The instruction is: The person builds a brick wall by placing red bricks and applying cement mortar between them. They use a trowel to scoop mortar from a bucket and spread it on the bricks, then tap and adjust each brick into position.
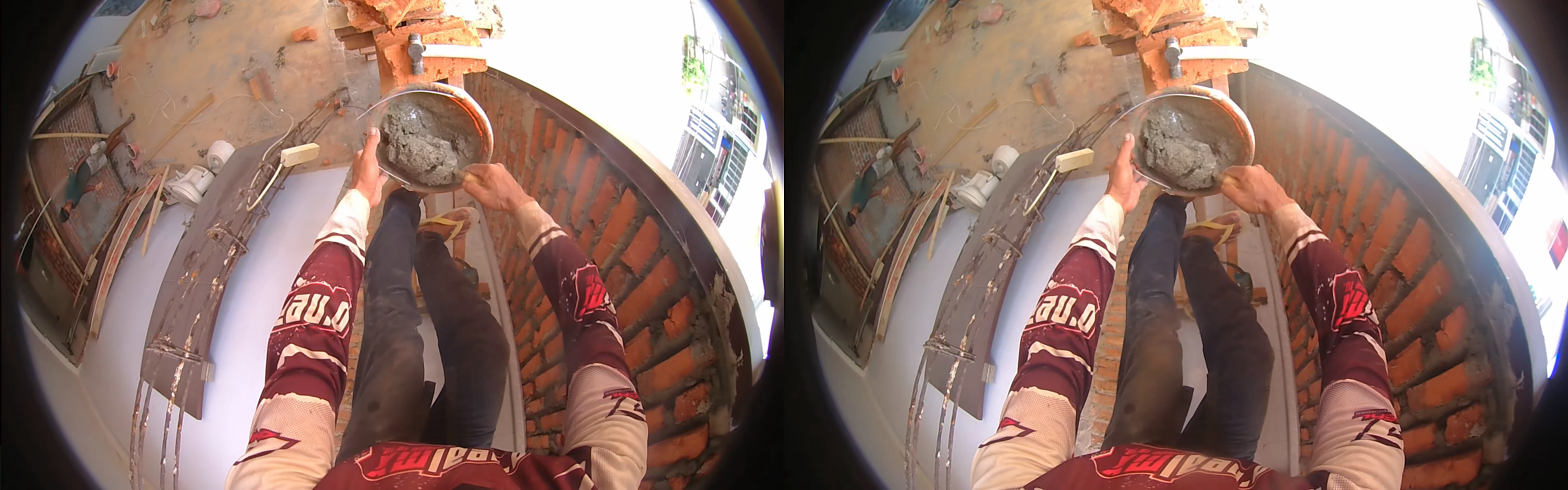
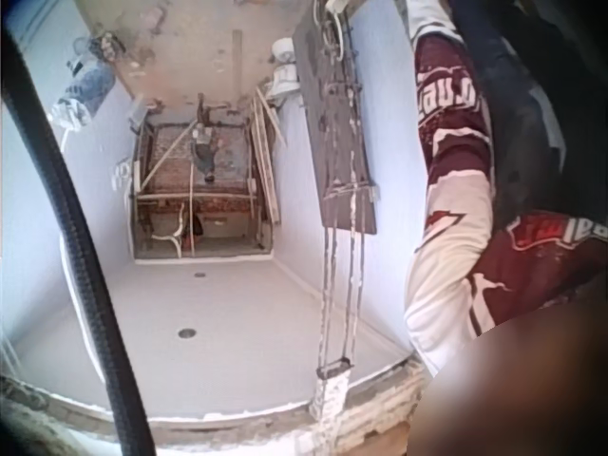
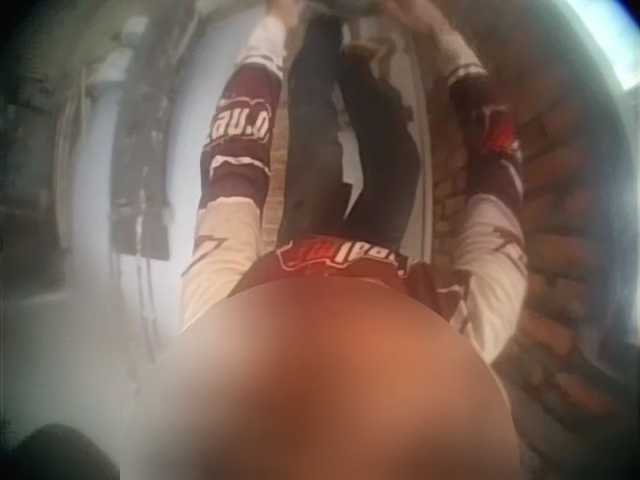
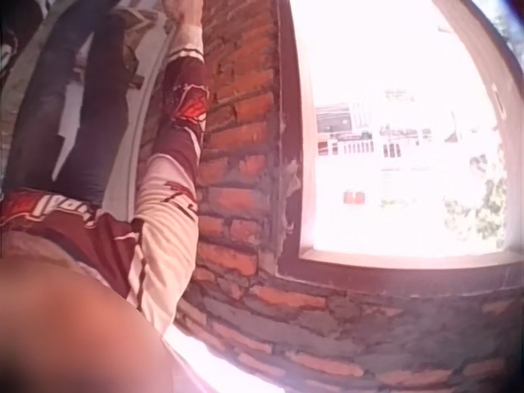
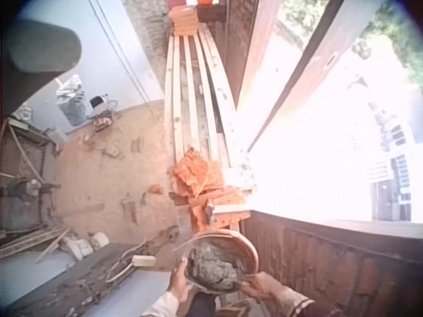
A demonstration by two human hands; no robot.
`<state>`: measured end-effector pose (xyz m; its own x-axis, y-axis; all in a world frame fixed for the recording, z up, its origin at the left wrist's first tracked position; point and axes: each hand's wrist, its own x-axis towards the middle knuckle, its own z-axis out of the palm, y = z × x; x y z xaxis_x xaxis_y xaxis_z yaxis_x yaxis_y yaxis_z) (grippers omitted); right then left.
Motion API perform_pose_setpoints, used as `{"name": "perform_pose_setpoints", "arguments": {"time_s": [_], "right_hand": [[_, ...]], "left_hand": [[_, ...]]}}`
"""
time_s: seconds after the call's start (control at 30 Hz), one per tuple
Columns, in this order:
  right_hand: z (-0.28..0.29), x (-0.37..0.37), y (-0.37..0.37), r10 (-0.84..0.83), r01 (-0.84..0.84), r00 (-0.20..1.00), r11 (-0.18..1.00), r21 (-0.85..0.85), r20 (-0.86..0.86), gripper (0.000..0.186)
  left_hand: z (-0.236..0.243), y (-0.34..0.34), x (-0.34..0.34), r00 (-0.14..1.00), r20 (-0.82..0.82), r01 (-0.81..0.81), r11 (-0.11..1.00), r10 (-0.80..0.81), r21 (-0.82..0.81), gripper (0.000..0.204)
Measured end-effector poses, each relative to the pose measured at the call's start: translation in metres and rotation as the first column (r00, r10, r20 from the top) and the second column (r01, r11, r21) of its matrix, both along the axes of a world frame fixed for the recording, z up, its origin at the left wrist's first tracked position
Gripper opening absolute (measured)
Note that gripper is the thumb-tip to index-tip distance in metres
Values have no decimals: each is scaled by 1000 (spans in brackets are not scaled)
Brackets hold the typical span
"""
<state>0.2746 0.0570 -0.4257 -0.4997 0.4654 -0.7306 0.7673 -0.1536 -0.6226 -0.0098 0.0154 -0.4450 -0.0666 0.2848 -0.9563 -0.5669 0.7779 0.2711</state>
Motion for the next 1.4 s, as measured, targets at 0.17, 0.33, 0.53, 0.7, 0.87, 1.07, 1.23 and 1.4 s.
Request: {"name": "perform_pose_setpoints", "arguments": {"time_s": [0.17,0.33,0.53,0.7,0.87,1.07,1.23,1.4], "right_hand": [[10,4,-19,232,-289,956,655,698,178,35],[21,4,3,92,-155,988,717,679,128,25],[7,-34,9,146,-214,957,938,274,249,28],[-9,-49,-4,208,-241,947,964,114,245,29],[2,-24,6,69,-70,997,996,-55,-20,28],[16,-4,-24,97,-126,991,893,432,87,30],[25,4,-22,190,-319,945,707,631,265,40],[27,1,-3,49,-190,950,874,446,308,31]], "left_hand": [[-10,-2,-1,999,-32,42,999,-43,-26,96],[-6,-1,1,1000,12,27,999,-26,-41,94],[-5,1,3,998,-21,56,998,-56,-16,92],[1,3,4,997,11,78,997,-78,29,92],[9,7,5,993,-31,109,993,-111,-45,91],[-5,-3,1,995,-28,90,996,-90,-2,90],[-11,-6,0,998,-38,57,998,-57,0,89],[-6,-4,4,994,-43,99,995,-99,-18,89]]}}
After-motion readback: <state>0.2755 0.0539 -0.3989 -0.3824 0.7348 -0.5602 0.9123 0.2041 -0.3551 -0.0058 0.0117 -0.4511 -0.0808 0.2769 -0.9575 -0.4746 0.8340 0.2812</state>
